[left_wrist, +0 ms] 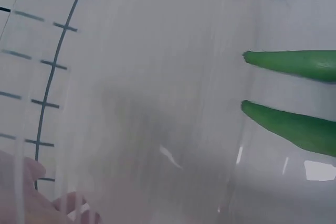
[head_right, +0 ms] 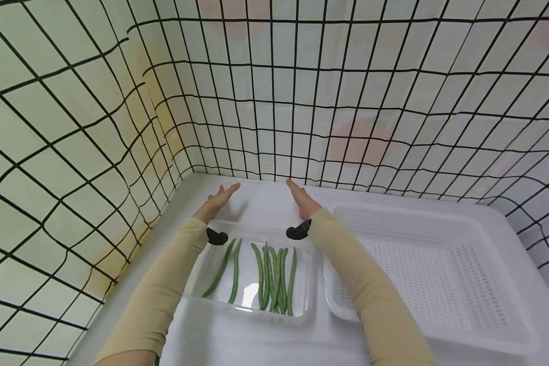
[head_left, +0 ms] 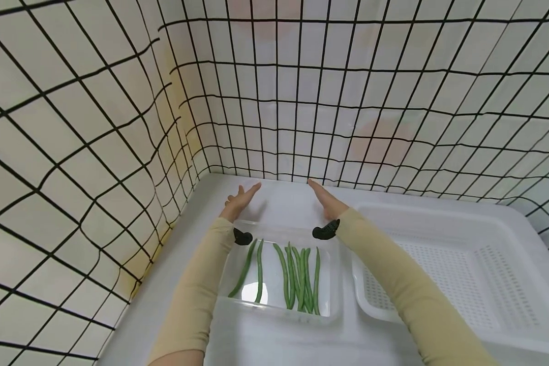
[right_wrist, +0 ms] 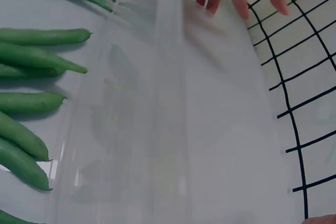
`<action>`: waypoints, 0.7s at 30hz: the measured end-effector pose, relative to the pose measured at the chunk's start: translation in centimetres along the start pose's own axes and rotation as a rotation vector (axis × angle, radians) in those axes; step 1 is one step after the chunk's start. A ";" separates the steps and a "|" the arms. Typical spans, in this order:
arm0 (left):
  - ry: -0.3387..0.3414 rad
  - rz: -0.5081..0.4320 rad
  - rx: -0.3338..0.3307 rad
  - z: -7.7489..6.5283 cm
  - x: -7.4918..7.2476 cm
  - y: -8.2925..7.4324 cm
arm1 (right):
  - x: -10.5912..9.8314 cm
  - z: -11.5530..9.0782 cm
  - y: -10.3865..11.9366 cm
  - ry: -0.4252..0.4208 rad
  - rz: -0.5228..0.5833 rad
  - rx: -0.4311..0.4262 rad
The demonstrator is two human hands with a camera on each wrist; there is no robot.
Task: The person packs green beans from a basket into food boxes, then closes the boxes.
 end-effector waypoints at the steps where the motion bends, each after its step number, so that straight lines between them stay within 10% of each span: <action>1: -0.009 0.003 0.009 0.0 0.0 -0.1 | 0.0 0.0 0.0 0.007 -0.006 -0.007; 9: -0.080 0.021 0.016 0.3 -0.6 0.6 | -0.4 0.1 -1.4 -0.061 -0.154 0.017; 21: -0.159 0.497 0.140 -0.4 -0.2 0.0 | -0.9 -0.2 -1.5 -0.171 -0.714 -0.068</action>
Point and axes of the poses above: each hand's wrist, its own z-axis towards the middle knuckle, its own x-axis out of the palm, y = z × x, the point moved 7 cm from there along z, towards the middle knuckle, and after that the axes turned 4 degrees about -y, right-handed, at the moved point
